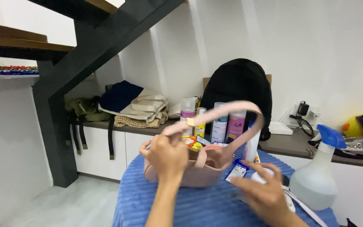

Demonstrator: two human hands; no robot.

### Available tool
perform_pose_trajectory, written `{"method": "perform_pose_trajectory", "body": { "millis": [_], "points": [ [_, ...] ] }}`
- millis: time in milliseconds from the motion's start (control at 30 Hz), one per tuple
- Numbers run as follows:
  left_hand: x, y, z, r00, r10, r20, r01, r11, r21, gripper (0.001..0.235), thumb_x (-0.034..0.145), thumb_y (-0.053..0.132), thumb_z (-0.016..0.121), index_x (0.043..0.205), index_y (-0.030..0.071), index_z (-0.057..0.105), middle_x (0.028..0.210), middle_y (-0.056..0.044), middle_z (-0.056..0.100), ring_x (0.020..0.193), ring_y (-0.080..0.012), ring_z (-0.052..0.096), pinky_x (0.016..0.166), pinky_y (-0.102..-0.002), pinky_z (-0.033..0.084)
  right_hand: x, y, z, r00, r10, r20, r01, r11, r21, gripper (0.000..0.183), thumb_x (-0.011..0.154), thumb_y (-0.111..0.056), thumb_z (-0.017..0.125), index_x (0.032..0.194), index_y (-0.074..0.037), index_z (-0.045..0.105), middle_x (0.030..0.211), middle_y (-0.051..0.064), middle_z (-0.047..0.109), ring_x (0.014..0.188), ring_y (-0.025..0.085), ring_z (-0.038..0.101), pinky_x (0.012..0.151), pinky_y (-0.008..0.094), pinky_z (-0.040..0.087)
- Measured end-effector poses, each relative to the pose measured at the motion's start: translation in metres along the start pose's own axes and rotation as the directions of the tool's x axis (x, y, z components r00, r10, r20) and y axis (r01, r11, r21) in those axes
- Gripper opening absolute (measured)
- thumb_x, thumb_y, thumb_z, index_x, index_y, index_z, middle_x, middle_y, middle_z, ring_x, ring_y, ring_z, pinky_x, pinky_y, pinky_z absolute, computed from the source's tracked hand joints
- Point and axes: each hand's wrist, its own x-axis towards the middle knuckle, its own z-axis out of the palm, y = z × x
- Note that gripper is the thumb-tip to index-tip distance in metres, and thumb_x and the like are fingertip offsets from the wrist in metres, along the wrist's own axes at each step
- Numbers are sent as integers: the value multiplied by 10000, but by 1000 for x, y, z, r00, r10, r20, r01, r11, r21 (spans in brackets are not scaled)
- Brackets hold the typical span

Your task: A person performs a detailed quality inspection of a finished pink leather handbag, checking the strap, seams, and interior.

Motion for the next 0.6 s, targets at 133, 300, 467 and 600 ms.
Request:
{"method": "perform_pose_trajectory", "body": {
  "millis": [133, 300, 467, 600],
  "points": [
    [18, -9, 0, 907, -330, 263, 358, 932, -63, 383, 774, 241, 533, 989, 375, 820, 897, 47, 827, 1066, -280, 687, 1050, -436, 327, -3, 40, -8, 964, 247, -94, -261, 945, -195, 124, 745, -362, 855, 760, -262, 783, 749, -97, 755, 942, 195, 694, 916, 439, 402],
    [23, -27, 15, 833, -424, 355, 418, 903, 98, 436, 788, 476, 624, 1071, 145, 643, 1133, -44, 759, 1161, -368, 637, 1013, -562, 397, -53, 77, 6, 761, 639, 113, -627, 769, -125, 363, 680, -498, 854, 853, -179, 843, 991, 22, 737, 986, 217, 675, 944, 401, 507],
    [18, -20, 8, 814, -421, 400, 392, 906, 158, 584, 819, 415, 636, 1324, 188, 450, 1200, -175, 707, 1176, -441, 622, 987, -562, 444, -33, 64, -8, 220, 830, 513, -873, 403, -276, 564, 755, -650, 697, 1080, -212, 841, 1336, 6, 611, 1252, 195, 618, 1065, 371, 481],
    [9, -29, 21, 986, -151, 76, 143, 984, 109, 800, 681, 258, 729, 1418, 137, 442, 1371, -165, 523, 1273, -418, 481, 972, -621, 406, -26, 62, -8, 171, 789, 591, -860, 412, -302, 613, 819, -669, 611, 1125, -200, 861, 1445, 71, 568, 1304, 260, 597, 1061, 429, 485]
  ]
}}
